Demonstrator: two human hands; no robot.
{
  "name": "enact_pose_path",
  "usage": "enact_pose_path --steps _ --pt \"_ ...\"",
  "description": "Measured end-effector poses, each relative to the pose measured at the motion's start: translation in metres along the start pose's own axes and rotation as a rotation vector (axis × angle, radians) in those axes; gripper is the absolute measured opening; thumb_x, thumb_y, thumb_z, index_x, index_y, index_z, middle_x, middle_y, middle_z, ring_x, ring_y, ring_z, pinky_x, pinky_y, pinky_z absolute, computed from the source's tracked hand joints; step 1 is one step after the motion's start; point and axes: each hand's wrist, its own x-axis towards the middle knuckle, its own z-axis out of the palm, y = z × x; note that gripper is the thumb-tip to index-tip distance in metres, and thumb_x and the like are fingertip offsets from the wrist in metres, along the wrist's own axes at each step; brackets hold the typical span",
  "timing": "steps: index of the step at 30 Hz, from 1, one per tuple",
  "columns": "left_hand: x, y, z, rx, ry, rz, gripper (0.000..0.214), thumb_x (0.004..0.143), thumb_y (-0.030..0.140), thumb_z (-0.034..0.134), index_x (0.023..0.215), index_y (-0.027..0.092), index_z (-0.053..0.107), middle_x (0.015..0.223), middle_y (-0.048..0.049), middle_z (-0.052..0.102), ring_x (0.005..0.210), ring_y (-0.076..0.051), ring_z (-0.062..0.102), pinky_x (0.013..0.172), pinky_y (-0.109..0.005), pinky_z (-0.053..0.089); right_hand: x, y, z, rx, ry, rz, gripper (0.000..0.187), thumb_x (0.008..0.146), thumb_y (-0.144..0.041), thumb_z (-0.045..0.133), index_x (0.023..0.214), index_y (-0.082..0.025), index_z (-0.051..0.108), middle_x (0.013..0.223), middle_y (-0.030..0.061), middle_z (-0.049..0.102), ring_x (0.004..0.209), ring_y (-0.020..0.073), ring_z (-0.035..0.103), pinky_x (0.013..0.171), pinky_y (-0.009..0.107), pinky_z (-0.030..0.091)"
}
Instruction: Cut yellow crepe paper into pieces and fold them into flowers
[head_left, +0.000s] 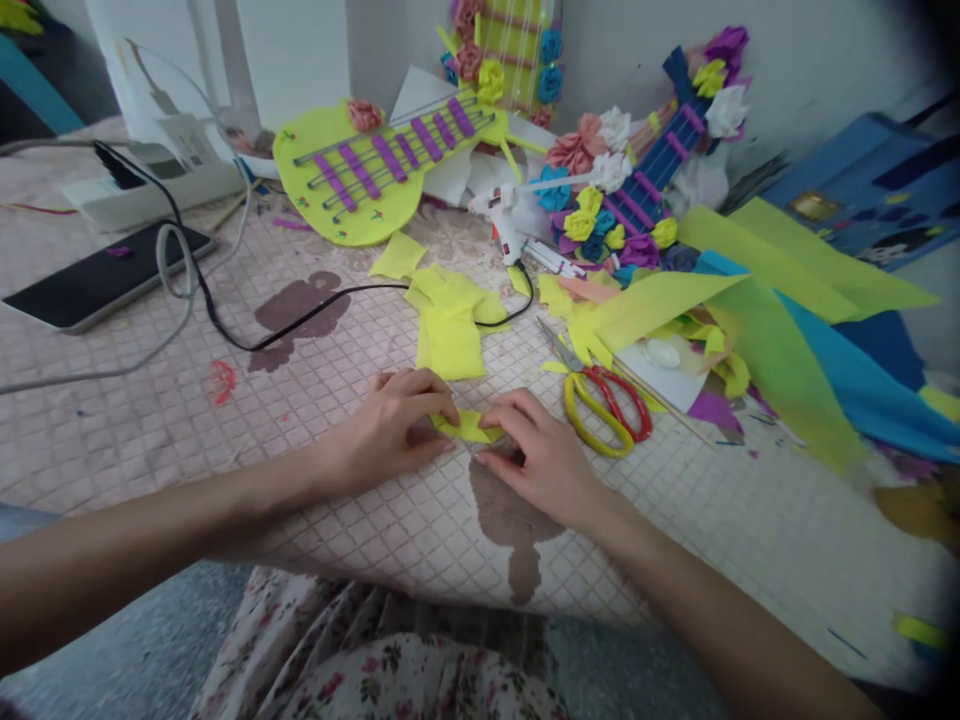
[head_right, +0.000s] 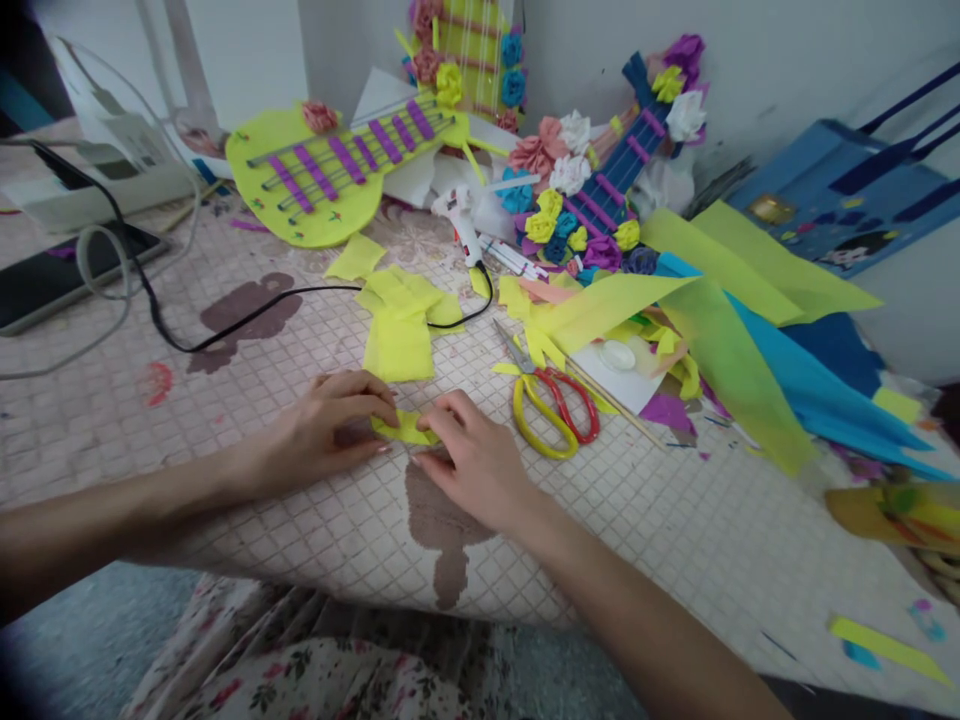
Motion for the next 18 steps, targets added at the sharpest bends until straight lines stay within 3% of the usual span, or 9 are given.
enact_pose_path --steps 10,18 --pt "0.005 -0.006 -0.002 0.123 0.018 0.17 0.013 0.088 0.017 0.05 0.092 0.018 0.063 0.097 -0.0052 0.062 0.091 -0.019 0.057 0.082 -0.035 0.041 0.003 0.006 0.002 -0.055 0.018 -0.109 0.013 0.093 -0.022 0.044 0.093 -0.019 0.057 0.098 0.0066 0.057 0.083 0.0163 0.058 0.07 0.029 0.048" --pt "0.012 -0.011 -0.003 -0.052 0.036 0.037 0.012 0.086 0.018 0.052 0.082 0.014 0.062 0.083 -0.0048 0.059 0.075 -0.014 0.056 0.07 -0.027 0.045 0.009 0.004 0.001 0.146 0.091 0.021 0.008 0.088 -0.016 0.05 0.083 -0.02 0.054 0.086 0.0028 0.056 0.079 0.0153 0.056 0.07 0.028 0.045"
